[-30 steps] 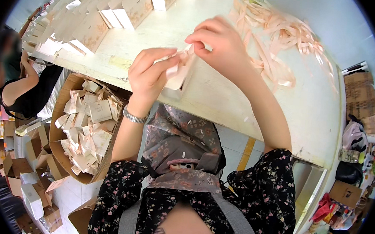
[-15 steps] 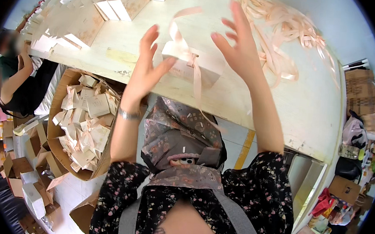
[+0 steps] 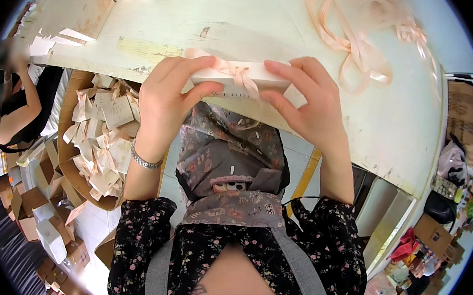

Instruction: The person assembles small white paper gift boxes by folding flaps and inserting pink ribbons through slots. They repeatedly pick up flat boxes, fold them into shape, and thread ribbons to complete each unit.

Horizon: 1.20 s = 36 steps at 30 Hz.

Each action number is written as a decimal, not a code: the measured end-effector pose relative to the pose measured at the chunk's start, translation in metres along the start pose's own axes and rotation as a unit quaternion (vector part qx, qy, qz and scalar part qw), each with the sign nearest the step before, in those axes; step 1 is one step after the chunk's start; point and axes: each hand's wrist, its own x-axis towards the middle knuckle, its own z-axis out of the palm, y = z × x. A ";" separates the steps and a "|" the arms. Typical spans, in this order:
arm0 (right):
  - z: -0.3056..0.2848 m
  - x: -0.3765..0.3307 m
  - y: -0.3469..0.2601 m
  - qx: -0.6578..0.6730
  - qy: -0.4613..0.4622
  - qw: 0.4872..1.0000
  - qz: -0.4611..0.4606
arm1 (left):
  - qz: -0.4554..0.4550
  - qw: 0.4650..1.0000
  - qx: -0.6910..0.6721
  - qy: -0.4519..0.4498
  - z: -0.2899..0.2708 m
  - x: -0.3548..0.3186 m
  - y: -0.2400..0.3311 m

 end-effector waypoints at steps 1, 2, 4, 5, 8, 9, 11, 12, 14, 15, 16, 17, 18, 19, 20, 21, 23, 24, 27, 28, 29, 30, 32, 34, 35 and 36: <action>-0.001 0.002 -0.005 -0.004 0.000 1.000 0.011 | 0.023 0.998 0.059 0.008 0.001 0.000 0.004; -0.002 0.007 -0.008 -0.046 0.013 0.999 -0.006 | 0.051 0.993 0.098 0.033 0.002 0.003 0.008; -0.004 0.012 -0.015 -0.129 0.040 0.990 -0.038 | 0.102 0.984 0.137 0.055 0.001 0.010 0.010; -0.003 0.014 -0.017 -0.122 0.025 0.991 -0.040 | 0.124 0.981 0.139 0.052 -0.001 0.013 0.010; 0.001 0.018 -0.015 -0.129 -0.004 0.990 -0.064 | 0.102 0.993 0.001 -0.054 -0.004 0.035 0.002; 0.005 0.017 -0.012 -0.151 -0.002 0.985 -0.085 | 0.048 0.992 -0.064 -0.097 -0.005 0.040 0.004; 0.010 0.013 -0.009 -0.159 0.016 0.983 -0.090 | -0.016 0.983 -0.126 -0.130 -0.005 0.041 0.005; 0.012 0.010 -0.009 -0.147 0.032 0.986 -0.074 | -0.027 0.984 -0.124 -0.121 -0.003 0.039 0.004; 0.019 0.006 -0.008 -0.140 0.071 0.985 -0.077 | 0.004 0.991 -0.114 -0.069 0.002 0.031 -0.002; 0.024 0.003 -0.008 -0.152 0.095 0.980 -0.089 | 0.050 0.992 -0.114 -0.030 0.011 0.024 -0.009; 0.028 0.002 -0.007 -0.164 0.117 0.974 -0.101 | 0.095 0.989 -0.113 0.010 0.018 0.019 -0.015; 0.033 0.001 -0.007 -0.149 0.136 0.975 -0.097 | 0.129 0.985 -0.105 0.038 0.024 0.014 -0.019; 0.038 0.001 -0.007 -0.135 0.154 0.974 -0.093 | 0.162 0.980 -0.097 0.066 0.031 0.011 -0.021; 0.041 0.000 -0.005 -0.120 0.172 0.974 -0.088 | 0.196 0.972 -0.089 0.094 0.036 0.010 -0.024; 0.045 0.001 0.002 -0.126 0.184 0.969 -0.110 | 0.245 0.962 -0.048 0.110 0.039 0.011 -0.026; 0.049 0.004 0.010 -0.131 0.197 0.963 -0.131 | 0.292 0.948 -0.008 0.126 0.042 0.014 -0.029; 0.051 0.004 0.018 -0.129 0.188 0.960 -0.164 | 0.304 0.942 -0.028 0.142 0.048 0.013 -0.034; 0.048 0.004 0.020 -0.121 0.167 0.963 -0.175 | 0.266 0.949 -0.088 0.144 0.052 0.009 -0.037; 0.037 0.002 0.022 -0.120 0.113 0.966 -0.197 | 0.208 0.955 -0.153 0.147 0.056 0.010 -0.036; 0.035 0.003 0.022 -0.122 0.096 0.967 -0.203 | 0.198 0.956 -0.155 0.148 0.057 0.011 -0.035; 0.033 0.004 0.018 -0.127 0.094 0.969 -0.189 | 0.183 0.952 -0.183 0.164 0.061 0.012 -0.035; 0.033 0.005 0.013 -0.131 0.092 0.971 -0.176 | 0.167 0.946 -0.211 0.181 0.067 0.011 -0.036; 0.036 0.005 0.009 -0.125 0.100 0.975 -0.156 | 0.166 0.952 -0.180 0.182 0.066 0.012 -0.033; 0.041 0.004 0.009 -0.107 0.121 0.977 -0.142 | 0.195 0.967 -0.062 0.149 0.055 0.016 -0.023; 0.043 0.005 0.012 -0.109 0.136 0.971 -0.161 | 0.217 0.960 -0.058 0.165 0.057 0.017 -0.026; 0.047 0.007 0.018 -0.112 0.151 0.965 -0.180 | 0.239 0.953 -0.054 0.180 0.060 0.020 -0.033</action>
